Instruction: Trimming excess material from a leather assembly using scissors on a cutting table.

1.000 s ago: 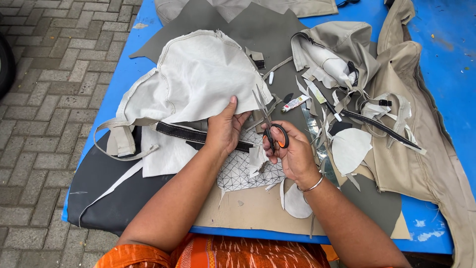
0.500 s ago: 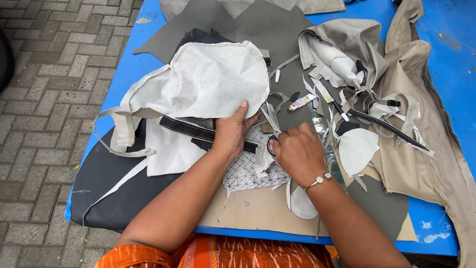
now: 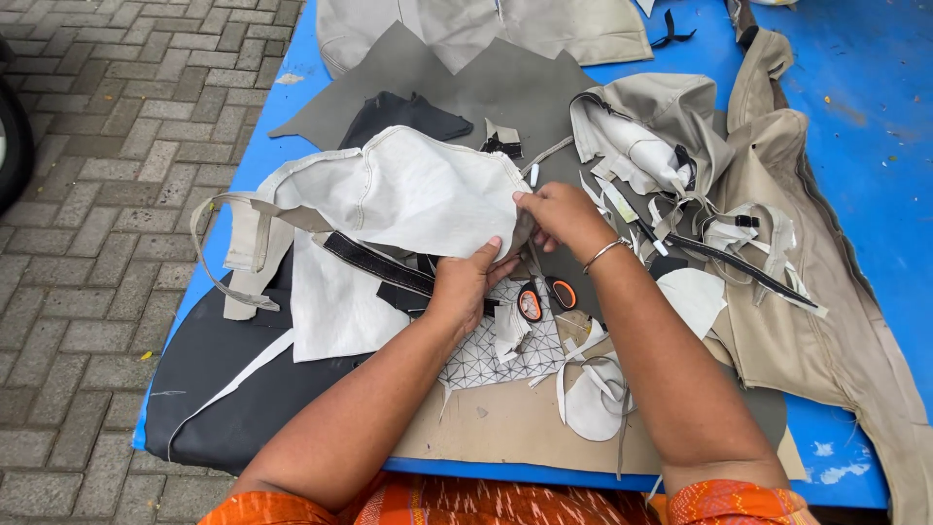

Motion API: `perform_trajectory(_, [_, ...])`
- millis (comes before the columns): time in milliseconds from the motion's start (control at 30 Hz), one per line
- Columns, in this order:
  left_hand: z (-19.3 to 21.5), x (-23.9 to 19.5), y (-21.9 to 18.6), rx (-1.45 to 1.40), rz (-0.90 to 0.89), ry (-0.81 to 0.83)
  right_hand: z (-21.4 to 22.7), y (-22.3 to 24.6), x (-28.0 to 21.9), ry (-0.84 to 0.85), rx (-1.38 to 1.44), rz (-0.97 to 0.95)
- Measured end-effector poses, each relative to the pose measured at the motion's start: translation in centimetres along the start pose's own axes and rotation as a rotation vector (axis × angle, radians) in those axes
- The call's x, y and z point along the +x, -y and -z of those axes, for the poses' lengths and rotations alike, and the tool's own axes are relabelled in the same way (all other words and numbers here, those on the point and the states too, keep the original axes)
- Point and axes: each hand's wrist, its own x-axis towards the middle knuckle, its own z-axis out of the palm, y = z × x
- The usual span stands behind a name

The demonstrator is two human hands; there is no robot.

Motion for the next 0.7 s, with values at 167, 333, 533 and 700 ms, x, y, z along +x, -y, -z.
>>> perform_trajectory(167, [1.6,2.0,2.0,-0.126,0.081,0.020,-1.6,-4.4,3.1,-0.081,0.268,0.034])
perform_trajectory(333, [1.6,1.6,2.1,-0.219,0.173,0.034,-0.3,-6.5,1.7,-0.026,0.700,-0.057])
perform_trajectory(533, [2.6,1.5,2.7,-0.176,0.302,0.179,0.6,-11.4,0.9,0.178,1.249,-0.206])
perform_trajectory(700, [3.7,0.3,1.6,0.089,0.133,0.168,1.3,-7.3,-4.4,0.342,1.028,-0.101])
